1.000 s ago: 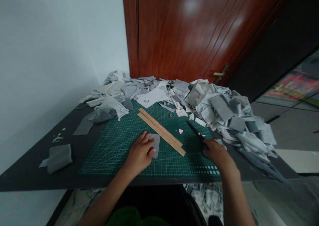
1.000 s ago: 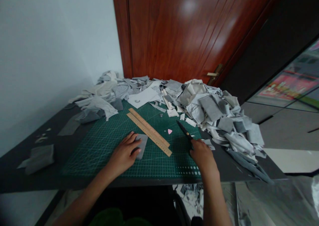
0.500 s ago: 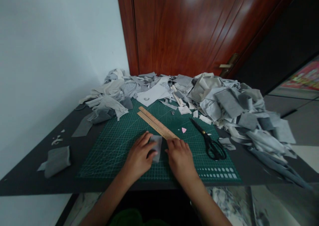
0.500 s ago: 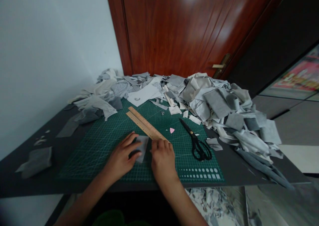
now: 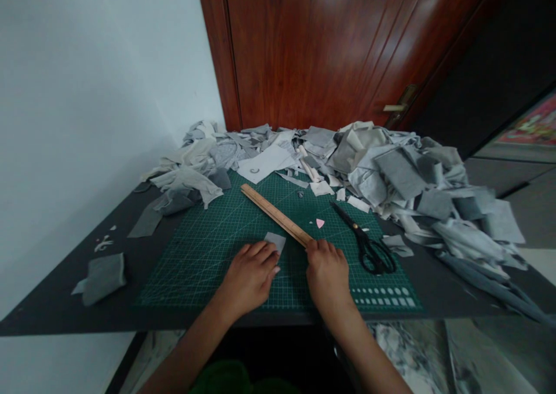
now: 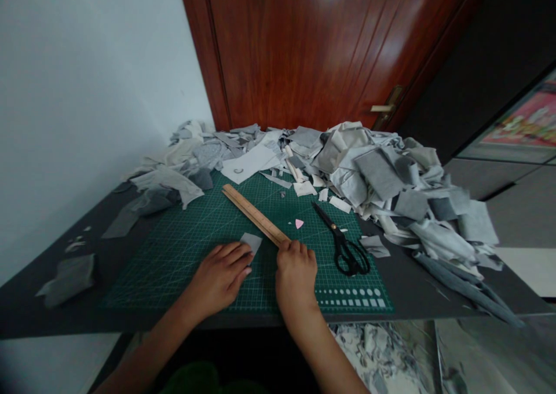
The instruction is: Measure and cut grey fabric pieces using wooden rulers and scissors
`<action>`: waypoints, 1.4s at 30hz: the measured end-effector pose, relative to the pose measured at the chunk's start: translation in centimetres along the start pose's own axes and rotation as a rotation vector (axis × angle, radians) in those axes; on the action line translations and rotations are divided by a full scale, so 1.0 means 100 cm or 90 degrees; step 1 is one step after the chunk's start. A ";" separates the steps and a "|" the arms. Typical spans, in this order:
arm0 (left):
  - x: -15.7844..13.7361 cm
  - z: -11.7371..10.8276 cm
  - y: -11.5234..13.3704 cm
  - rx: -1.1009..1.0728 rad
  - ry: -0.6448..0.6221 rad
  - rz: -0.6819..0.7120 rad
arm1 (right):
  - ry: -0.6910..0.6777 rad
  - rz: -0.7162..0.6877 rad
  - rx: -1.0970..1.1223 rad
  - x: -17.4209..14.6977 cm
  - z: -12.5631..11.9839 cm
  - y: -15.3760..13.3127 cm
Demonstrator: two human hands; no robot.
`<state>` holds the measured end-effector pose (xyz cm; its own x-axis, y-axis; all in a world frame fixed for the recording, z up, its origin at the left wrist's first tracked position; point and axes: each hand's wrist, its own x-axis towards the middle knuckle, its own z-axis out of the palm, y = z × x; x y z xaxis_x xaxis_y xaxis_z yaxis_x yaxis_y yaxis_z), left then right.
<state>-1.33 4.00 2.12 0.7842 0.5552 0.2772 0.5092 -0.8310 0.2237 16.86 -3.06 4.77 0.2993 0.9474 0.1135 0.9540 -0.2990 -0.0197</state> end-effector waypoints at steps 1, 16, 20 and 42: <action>0.000 -0.001 -0.004 -0.022 -0.003 0.019 | 0.006 0.007 0.011 0.001 0.001 0.002; -0.011 -0.010 -0.039 -0.042 0.018 0.080 | -0.032 -0.049 0.342 -0.011 0.023 -0.005; -0.011 -0.014 -0.046 0.014 0.021 0.075 | -0.113 -0.087 0.318 -0.020 0.013 -0.018; -0.014 -0.010 -0.077 -0.068 0.107 -0.082 | 0.071 -0.383 0.282 -0.015 0.022 -0.037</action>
<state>-6.71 9.62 1.00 0.6402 0.6620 0.3898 0.5544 -0.7493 0.3622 12.90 -3.17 2.49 -0.2561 0.9082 0.3309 0.8761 0.3628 -0.3176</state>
